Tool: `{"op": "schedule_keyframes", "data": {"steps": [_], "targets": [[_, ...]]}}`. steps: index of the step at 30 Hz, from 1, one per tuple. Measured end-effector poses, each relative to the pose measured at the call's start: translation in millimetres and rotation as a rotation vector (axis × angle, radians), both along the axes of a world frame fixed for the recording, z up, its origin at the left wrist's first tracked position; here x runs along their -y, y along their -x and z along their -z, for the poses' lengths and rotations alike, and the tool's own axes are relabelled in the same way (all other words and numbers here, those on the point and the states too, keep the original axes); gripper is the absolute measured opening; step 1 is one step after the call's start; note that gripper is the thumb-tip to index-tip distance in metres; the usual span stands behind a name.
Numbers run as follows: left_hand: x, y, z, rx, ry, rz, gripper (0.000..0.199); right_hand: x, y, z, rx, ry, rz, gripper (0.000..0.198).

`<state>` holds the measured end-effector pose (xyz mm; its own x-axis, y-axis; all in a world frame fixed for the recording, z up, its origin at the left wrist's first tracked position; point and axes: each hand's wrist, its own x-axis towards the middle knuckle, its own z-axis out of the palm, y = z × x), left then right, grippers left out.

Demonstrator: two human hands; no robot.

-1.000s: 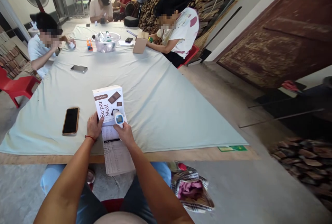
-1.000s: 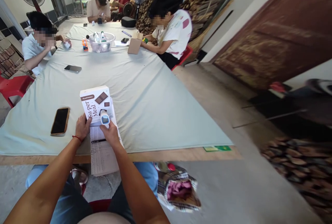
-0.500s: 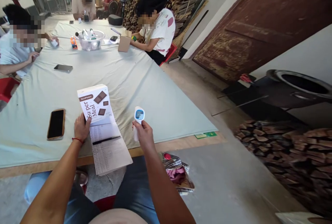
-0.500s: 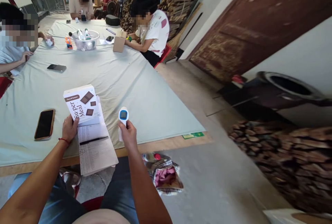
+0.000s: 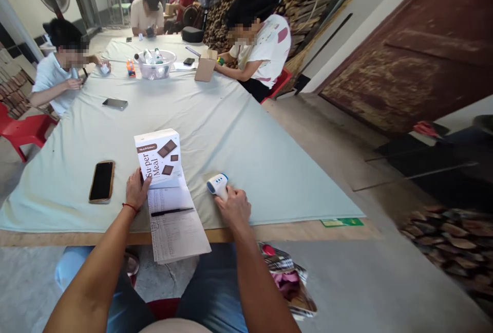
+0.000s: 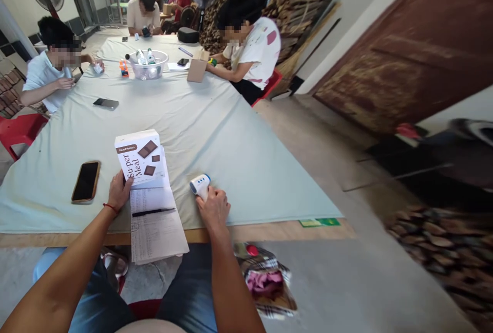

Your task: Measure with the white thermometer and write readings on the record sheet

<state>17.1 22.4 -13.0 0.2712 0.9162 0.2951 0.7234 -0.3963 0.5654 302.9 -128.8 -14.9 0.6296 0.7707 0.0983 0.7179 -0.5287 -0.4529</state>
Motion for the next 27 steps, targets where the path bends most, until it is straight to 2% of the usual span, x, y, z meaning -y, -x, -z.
{"op": "schedule_keyframes", "data": {"steps": [2,5,6,8,10,12,16,22,25,27], "targets": [[2,1,2.2,0.029,0.010,-0.002,0.042,1,1,3,0.084,0.018,-0.002,0.040],[3,2,7.2,0.079,0.017,-0.015,0.051,1,13,1,0.140,-0.086,-0.048,0.045],[4,3,9.0,0.091,0.016,-0.013,0.055,1,19,1,0.129,-0.139,-0.121,0.044],[5,5,12.1,0.108,0.011,0.001,0.060,2,35,0,0.067,-0.217,-0.360,0.033],[5,6,14.3,0.116,0.009,0.018,0.063,4,53,0,0.008,-0.230,-0.597,0.023],[6,7,15.3,0.108,0.013,0.022,0.063,5,69,3,0.009,-0.204,-0.707,0.023],[6,7,15.0,0.051,0.015,0.039,0.061,5,83,6,0.113,-0.142,-0.719,0.027],[8,3,7.5,-0.050,0.056,0.074,0.051,0,73,-1,0.115,-0.086,-0.781,0.018],[10,-1,4.2,-0.077,0.059,0.059,0.058,0,65,-7,-0.029,-0.179,-0.781,0.015],[11,-4,3.0,-0.085,0.058,0.041,0.072,0,64,-10,-0.205,-0.310,-0.686,0.015]]}}
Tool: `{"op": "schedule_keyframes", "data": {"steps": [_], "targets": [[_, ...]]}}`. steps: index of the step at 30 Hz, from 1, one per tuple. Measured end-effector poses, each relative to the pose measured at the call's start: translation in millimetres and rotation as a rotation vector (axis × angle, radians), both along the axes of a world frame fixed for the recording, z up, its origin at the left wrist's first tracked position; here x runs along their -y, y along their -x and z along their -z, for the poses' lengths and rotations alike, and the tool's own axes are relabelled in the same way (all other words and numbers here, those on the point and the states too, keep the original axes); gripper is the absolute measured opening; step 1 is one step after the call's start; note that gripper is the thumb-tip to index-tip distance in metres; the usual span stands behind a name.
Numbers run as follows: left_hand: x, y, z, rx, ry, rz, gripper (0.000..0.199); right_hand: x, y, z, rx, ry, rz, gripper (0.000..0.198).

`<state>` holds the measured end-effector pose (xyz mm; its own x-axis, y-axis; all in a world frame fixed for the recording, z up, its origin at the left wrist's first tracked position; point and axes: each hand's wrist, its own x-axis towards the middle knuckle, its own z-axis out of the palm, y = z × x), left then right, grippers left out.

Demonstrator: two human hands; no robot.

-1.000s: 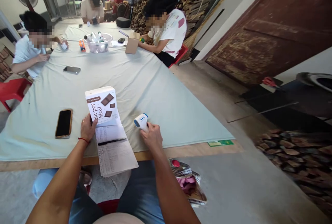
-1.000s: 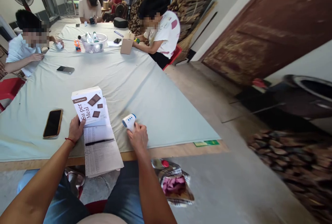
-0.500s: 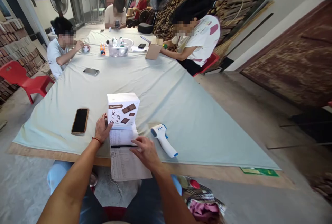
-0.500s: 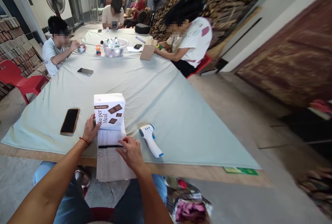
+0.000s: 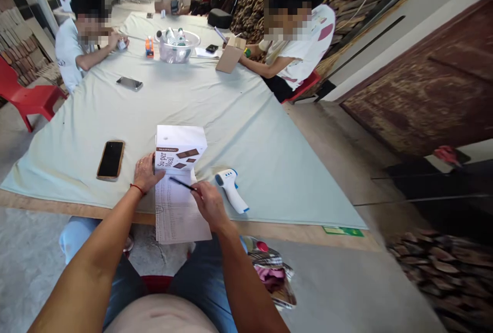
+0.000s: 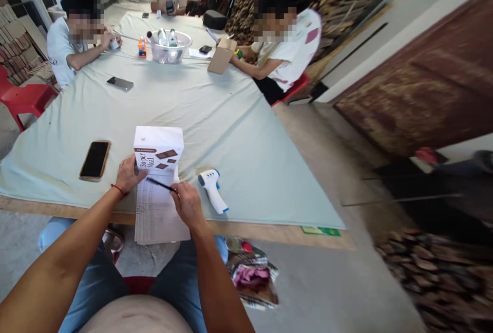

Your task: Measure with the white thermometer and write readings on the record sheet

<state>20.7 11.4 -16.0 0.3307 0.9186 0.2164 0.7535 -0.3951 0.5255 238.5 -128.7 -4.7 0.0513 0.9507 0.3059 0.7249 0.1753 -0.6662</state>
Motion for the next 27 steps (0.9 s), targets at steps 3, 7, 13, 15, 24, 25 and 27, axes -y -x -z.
{"op": "schedule_keyframes", "data": {"steps": [3,7,13,15,24,25,27], "targets": [[2,-5,-1.2,0.001,0.013,-0.039,0.099,-2,8,-2,-0.413,-0.053,0.208,0.020],[5,-10,-1.7,0.001,0.053,-0.068,0.121,-16,28,-3,-0.753,-0.005,0.239,0.018],[6,-12,1.1,-0.048,0.068,-0.034,0.123,-50,41,4,-0.728,0.074,0.252,0.019],[6,-12,2.5,-0.058,0.067,-0.032,0.123,-56,43,11,-0.696,0.034,0.266,0.017],[8,-15,6.2,-0.067,0.056,-0.023,0.119,-52,46,32,-0.627,0.015,0.259,0.014],[8,-15,5.7,-0.070,0.060,-0.023,0.119,-52,46,32,-0.624,0.017,0.252,0.014],[8,-15,4.7,-0.078,0.067,-0.020,0.119,-52,46,32,-0.614,0.019,0.238,0.014]]}}
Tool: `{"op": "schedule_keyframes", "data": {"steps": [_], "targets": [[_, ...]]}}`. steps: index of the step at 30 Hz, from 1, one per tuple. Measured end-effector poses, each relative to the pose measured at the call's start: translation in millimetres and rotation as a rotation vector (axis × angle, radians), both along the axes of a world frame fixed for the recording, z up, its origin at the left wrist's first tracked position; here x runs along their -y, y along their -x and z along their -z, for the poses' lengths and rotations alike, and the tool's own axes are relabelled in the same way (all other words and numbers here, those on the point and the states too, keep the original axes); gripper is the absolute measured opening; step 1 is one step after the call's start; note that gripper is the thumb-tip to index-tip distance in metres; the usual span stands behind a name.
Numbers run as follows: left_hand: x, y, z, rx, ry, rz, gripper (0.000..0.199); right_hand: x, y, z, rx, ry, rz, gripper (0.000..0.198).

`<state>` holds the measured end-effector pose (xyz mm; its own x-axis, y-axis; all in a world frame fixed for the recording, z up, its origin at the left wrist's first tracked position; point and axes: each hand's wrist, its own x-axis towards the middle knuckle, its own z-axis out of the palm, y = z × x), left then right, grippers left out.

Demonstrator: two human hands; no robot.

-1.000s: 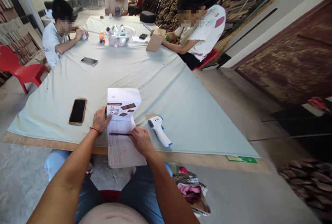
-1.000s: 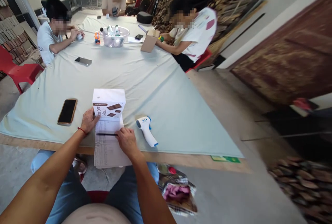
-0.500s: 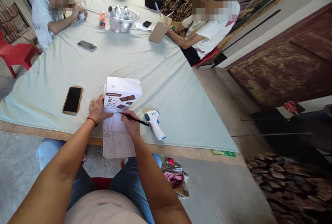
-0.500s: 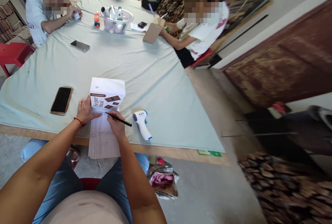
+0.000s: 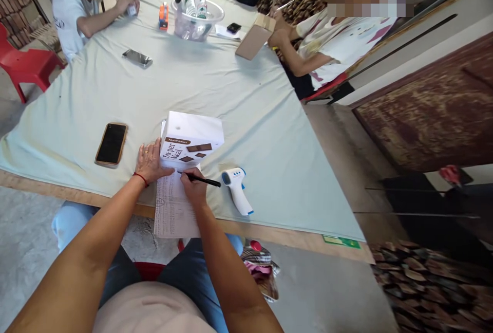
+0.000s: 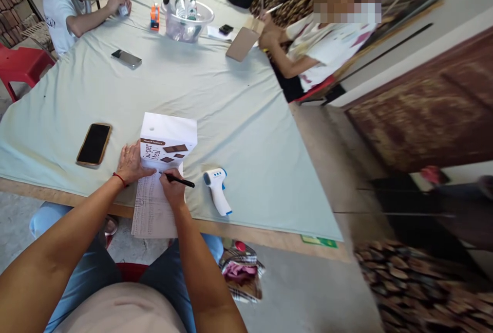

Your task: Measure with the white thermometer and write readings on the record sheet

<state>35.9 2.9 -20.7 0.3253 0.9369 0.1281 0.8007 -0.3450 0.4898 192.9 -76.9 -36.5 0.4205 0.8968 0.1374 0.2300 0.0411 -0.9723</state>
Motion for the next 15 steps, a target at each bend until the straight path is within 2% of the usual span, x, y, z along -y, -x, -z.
{"op": "schedule_keyframes", "data": {"steps": [5,15], "targets": [[1,0,-1.3,-0.003,-0.005,0.011,0.118,0,1,2,0.011,-0.004,-0.015,0.013],[3,-1,-11.7,-0.080,0.020,0.000,0.117,-1,-2,15,0.065,-0.100,-0.016,0.012]]}}
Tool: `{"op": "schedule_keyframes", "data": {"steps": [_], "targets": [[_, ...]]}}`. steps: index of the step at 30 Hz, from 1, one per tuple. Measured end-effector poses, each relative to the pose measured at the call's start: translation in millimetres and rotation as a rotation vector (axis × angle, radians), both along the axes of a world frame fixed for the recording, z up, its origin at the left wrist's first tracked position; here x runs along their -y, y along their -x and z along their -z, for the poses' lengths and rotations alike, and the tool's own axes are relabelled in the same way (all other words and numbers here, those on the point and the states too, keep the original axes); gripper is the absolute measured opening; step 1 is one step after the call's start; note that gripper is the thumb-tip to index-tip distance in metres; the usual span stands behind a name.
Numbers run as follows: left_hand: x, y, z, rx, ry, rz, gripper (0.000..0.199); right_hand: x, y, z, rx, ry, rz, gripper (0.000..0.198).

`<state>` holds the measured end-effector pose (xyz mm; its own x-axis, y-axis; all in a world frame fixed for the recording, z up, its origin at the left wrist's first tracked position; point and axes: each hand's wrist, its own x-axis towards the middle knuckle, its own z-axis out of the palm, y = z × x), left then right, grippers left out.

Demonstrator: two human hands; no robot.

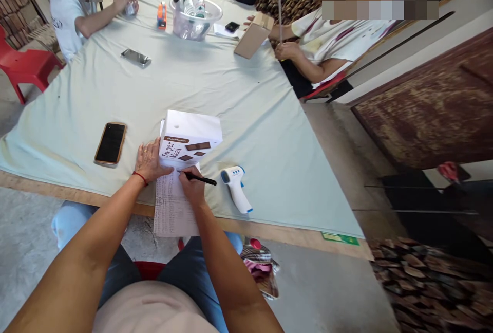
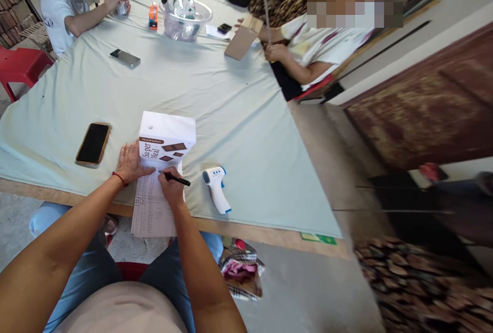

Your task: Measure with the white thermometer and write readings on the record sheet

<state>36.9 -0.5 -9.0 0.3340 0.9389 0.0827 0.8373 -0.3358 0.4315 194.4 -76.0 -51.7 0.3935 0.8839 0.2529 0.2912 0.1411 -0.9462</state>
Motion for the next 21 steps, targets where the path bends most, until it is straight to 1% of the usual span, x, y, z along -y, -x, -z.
{"op": "schedule_keyframes", "data": {"steps": [13,21], "targets": [[-0.3,-0.2,-0.7,-0.008,-0.022,-0.009,0.114,-1.7,0.2,4.7,0.002,-0.010,0.042,0.011],[-2.0,0.3,4.4,-0.005,-0.037,-0.008,0.115,-2.4,-1.0,5.6,0.008,-0.014,0.039,0.010]]}}
